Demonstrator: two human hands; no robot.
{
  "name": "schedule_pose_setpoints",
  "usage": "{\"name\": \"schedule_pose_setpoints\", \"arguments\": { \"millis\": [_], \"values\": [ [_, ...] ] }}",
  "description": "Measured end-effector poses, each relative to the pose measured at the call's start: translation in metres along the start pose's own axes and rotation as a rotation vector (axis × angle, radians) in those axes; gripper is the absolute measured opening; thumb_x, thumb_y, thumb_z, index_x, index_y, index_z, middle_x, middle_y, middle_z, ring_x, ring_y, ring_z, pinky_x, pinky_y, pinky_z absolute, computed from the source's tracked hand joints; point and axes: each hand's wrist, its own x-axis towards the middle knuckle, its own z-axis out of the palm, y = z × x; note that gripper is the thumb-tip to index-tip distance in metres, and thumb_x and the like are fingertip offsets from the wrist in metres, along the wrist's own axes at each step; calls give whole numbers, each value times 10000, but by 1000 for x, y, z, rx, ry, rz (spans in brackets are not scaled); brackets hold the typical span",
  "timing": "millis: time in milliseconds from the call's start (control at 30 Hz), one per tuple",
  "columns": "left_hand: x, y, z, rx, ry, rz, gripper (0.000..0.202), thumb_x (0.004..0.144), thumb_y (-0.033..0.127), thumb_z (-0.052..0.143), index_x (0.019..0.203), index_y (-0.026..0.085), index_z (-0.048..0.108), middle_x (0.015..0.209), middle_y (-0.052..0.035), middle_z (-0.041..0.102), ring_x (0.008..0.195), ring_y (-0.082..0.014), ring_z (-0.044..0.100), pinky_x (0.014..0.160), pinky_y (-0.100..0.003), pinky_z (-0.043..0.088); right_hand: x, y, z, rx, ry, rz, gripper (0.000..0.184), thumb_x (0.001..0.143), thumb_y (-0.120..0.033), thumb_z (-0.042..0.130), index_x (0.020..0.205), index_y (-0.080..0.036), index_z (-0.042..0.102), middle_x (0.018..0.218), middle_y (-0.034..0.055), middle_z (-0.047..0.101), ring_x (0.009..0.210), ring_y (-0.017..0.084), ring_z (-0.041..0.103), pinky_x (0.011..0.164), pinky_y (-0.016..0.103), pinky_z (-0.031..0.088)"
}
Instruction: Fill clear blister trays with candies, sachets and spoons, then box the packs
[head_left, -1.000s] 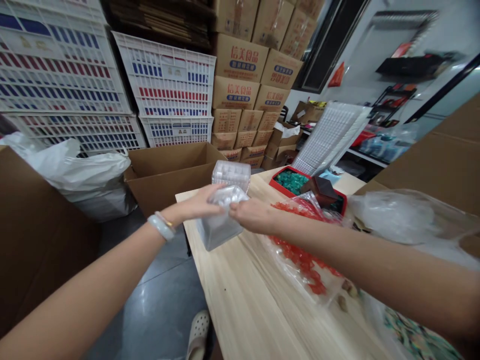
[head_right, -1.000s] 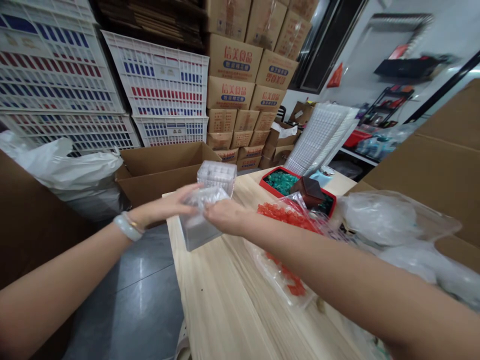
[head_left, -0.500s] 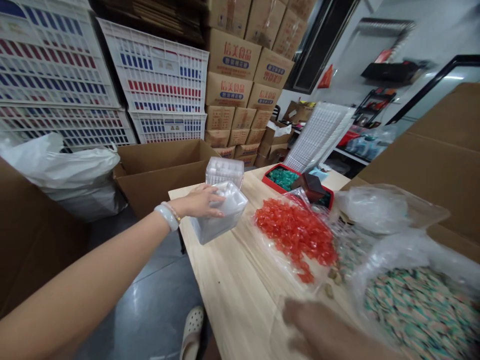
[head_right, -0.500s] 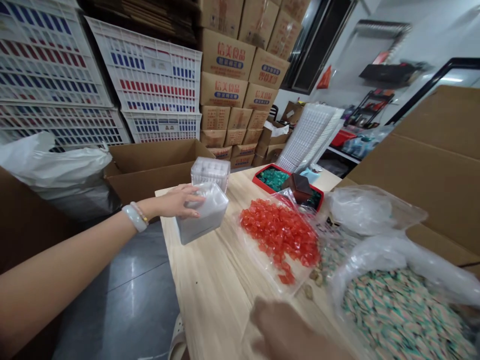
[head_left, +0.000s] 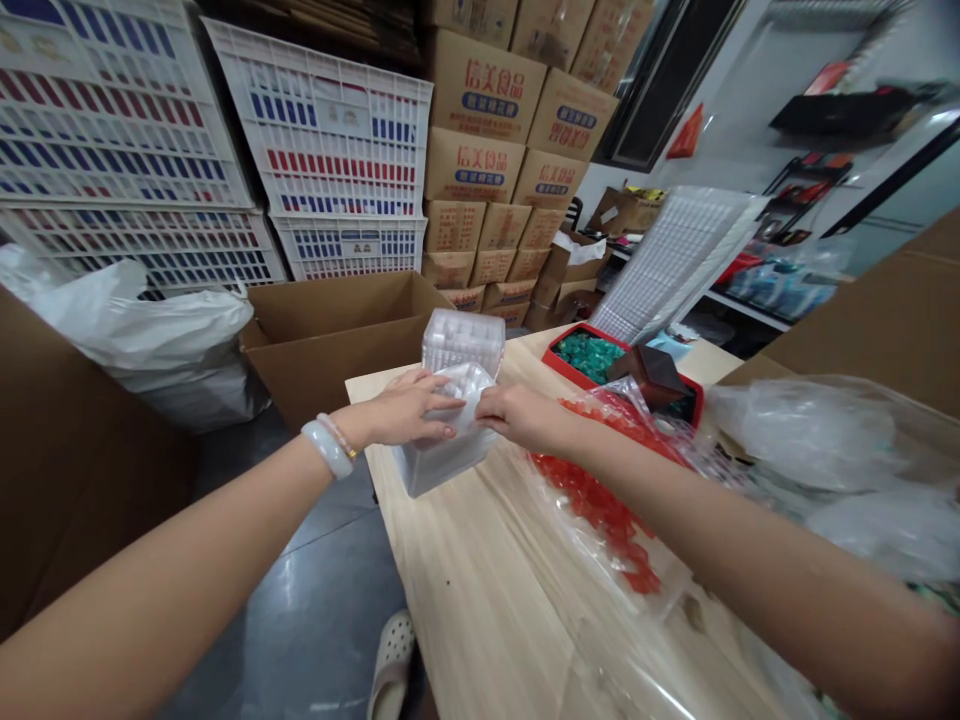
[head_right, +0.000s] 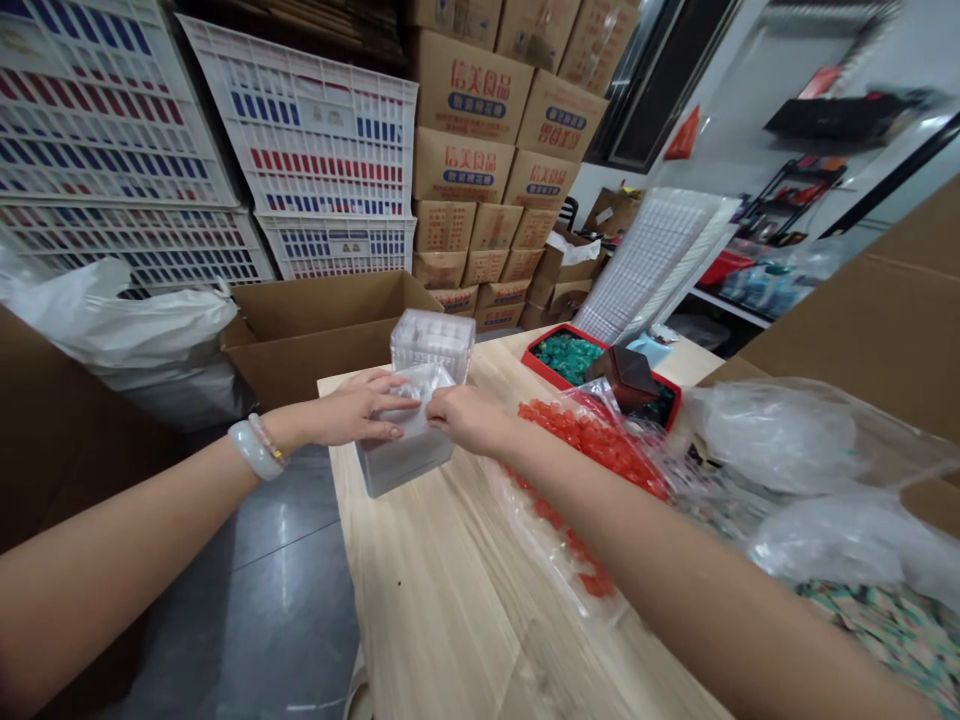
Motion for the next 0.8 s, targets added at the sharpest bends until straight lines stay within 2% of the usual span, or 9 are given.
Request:
{"name": "schedule_pose_setpoints", "arguments": {
  "millis": [167, 233, 367, 433, 500, 600, 667, 733, 800],
  "values": [
    [-2, 7, -1, 6, 23, -11, 472, 717, 508, 448, 1143, 305, 468, 1317, -8, 327, 1215, -260, 202, 987, -402, 159, 5, -3, -8, -113, -74, -28, 180, 779, -123, 444, 779, -129, 625, 798, 52, 608, 706, 129, 536, 601, 215, 338],
    [-2, 15, 3, 21, 57, -52, 393, 696, 434, 495, 1055, 276, 531, 1299, -19, 343, 1216, -276, 201, 984, -428, 165, 6, -9, -7, -221, -112, -42, 185, 765, -100, 438, 779, -128, 621, 787, 58, 606, 676, 134, 541, 560, 219, 328],
    [-2, 35, 11, 82, 58, -153, 190, 681, 277, 496, 812, 190, 605, 1336, -74, 275, 1242, -347, 111, 955, -565, 98, 10, -22, -2, -409, -210, -106, 211, 759, -60, 408, 819, -106, 605, 778, 82, 600, 647, 153, 549, 517, 238, 323],
    [-4, 48, 6, 99, 65, -172, 179, 688, 239, 477, 796, 163, 599, 1327, -105, 289, 1247, -353, 99, 949, -589, 63, 9, -27, -8, -476, -201, -132, 218, 770, -60, 392, 837, -103, 594, 796, 89, 594, 665, 171, 549, 526, 255, 330],
    [-7, 60, -7, 102, 169, -167, 181, 709, 251, 461, 799, 161, 590, 1311, -101, 319, 1252, -335, 100, 969, -570, 30, 1, -31, -23, -535, -103, -123, 211, 780, -73, 386, 862, -110, 577, 820, 96, 583, 711, 193, 539, 559, 278, 336],
    [-14, 71, -27, -44, 391, -88, 294, 759, 386, 405, 941, 198, 538, 1306, -56, 337, 1231, -274, 214, 999, -485, 136, -42, -51, -45, -552, 81, 7, 183, 784, -108, 391, 849, -121, 562, 832, 103, 563, 765, 210, 510, 620, 313, 333],
    [-17, 65, -30, -197, 419, -33, 414, 778, 469, 339, 1078, 213, 464, 1244, -50, 417, 1136, -229, 378, 945, -406, 295, -92, -80, -38, -471, 113, 157, 158, 779, -142, 404, 805, -134, 560, 802, 94, 563, 737, 196, 502, 616, 311, 332],
    [-17, 49, -23, -161, 367, 2, 436, 711, 537, 425, 997, 224, 528, 1164, -36, 494, 1084, -249, 423, 929, -414, 306, -148, -123, -3, -328, 39, 302, 129, 765, -172, 429, 764, -150, 556, 756, 77, 574, 682, 175, 504, 575, 291, 336],
    [-11, 29, -10, -76, 282, 61, 329, 638, 559, 514, 738, 258, 604, 1151, 54, 498, 1097, -284, 390, 947, -466, 259, -201, -169, 56, -165, -189, 338, 85, 732, -207, 482, 713, -174, 557, 683, 47, 588, 595, 158, 509, 493, 265, 326]
  ]
}}
